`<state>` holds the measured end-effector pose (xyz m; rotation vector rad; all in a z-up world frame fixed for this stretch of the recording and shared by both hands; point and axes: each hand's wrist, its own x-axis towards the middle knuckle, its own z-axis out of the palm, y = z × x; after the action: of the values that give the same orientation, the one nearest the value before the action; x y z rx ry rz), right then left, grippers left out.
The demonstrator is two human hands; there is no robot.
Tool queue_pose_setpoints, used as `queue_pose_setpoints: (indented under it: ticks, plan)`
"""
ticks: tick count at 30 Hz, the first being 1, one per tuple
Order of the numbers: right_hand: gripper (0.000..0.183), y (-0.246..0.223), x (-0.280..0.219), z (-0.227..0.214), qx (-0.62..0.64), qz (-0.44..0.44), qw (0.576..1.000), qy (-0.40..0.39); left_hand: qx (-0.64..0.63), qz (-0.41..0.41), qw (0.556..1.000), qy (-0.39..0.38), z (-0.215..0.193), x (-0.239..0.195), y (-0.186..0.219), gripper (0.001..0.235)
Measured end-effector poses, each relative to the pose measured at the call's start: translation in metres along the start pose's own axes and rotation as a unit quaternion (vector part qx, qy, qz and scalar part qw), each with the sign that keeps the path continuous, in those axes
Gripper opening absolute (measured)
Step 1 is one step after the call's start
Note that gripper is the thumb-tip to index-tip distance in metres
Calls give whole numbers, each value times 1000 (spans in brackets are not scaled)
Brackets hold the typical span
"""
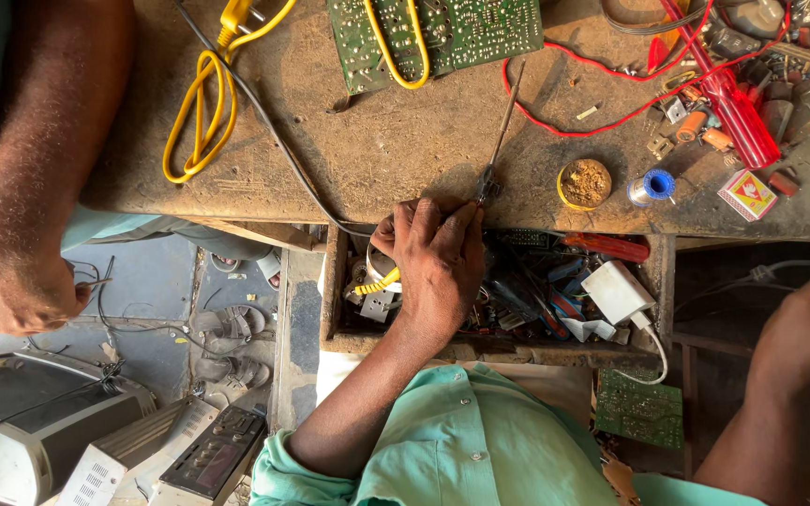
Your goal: The person solders wires to a small black component using a soldering iron and solder wire. They then wrap the connection with yellow heat-shrink tubing and use a lighter to shrink it.
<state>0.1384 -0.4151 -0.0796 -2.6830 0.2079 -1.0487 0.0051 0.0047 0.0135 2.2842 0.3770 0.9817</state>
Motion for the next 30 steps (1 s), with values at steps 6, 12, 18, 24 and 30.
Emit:
queue_pose_setpoints:
  ticks: [6, 12, 18, 24, 30]
  plan:
    - [42, -20, -8, -33, -32, -14, 999, -24, -6, -3, 1000, -6, -1, -2, -2, 18]
    - [39, -17, -15, -46, -82, -29, 996, -35, 5, 4, 1000, -3, 0, -3, -5, 21]
    - [35, 5, -27, -33, -17, -62, 998, -6, -7, 15, 1000, 4, -2, -4, -7, 27]
    - [34, -35, -35, -56, 77, -56, 995, 5, -61, 15, 998, -26, -13, -9, -14, 49]
    - [28, -140, -48, -104, 264, -179, 947, -33, -11, 58, 998, -26, -27, -19, -21, 68]
